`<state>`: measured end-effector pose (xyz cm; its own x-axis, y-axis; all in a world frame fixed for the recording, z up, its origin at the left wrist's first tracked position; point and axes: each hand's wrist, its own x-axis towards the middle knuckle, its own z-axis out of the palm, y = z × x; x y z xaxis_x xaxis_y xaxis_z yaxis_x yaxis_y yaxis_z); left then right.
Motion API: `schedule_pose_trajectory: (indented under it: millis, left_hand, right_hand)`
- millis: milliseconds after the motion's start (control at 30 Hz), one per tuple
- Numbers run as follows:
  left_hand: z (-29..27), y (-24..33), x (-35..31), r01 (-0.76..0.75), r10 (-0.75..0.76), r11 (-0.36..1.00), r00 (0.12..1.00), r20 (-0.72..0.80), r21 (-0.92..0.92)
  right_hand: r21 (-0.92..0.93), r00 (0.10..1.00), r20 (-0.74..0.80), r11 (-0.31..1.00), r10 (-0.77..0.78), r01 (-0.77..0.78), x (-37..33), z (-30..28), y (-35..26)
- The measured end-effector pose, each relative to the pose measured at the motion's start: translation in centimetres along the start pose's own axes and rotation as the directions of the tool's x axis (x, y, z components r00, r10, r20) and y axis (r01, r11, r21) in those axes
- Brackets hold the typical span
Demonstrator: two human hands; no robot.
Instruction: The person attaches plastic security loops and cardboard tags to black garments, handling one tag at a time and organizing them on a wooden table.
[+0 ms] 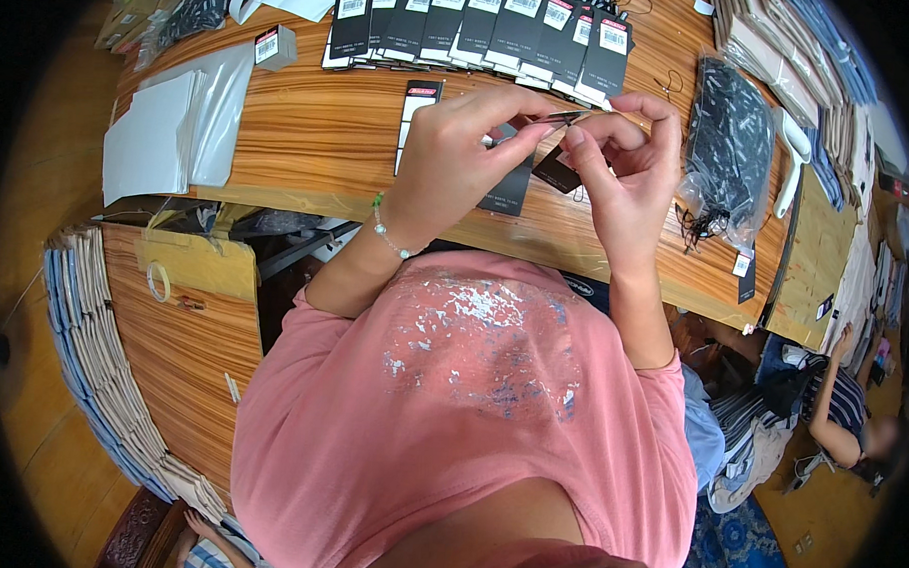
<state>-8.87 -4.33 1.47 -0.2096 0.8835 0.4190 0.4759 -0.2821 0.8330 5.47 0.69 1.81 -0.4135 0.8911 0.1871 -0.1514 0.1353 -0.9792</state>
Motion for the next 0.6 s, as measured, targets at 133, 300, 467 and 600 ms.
schedule_pose_trajectory:
  millis: [133, 300, 467, 600]
  left_hand:
    - [-0.24, 0.37, 0.12, -0.023, 0.021, 0.999, 0.999, 0.036, 0.035]
    - [0.0, 0.69, 0.09, 0.013, -0.01, 0.999, 0.999, 0.048, -0.046]
    - [-0.08, 0.4, 0.07, -0.004, 0.008, 0.999, 0.997, 0.072, -0.053]
    - [-0.22, 0.2, 0.2, -0.035, 0.04, 0.997, 0.996, 0.081, -0.064]
  right_hand:
    - [0.026, 1.0, -0.012, 1.0, -0.006, 0.006, -0.01, -0.11, 0.0]
    - [0.008, 0.999, -0.041, 1.0, -0.011, 0.011, -0.09, -0.09, -0.04]
    - [0.06, 0.999, -0.041, 0.998, -0.003, 0.005, 0.02, -0.03, 0.1]
    - [0.129, 0.999, -0.028, 0.991, 0.032, -0.028, 0.04, -0.24, 0.39]
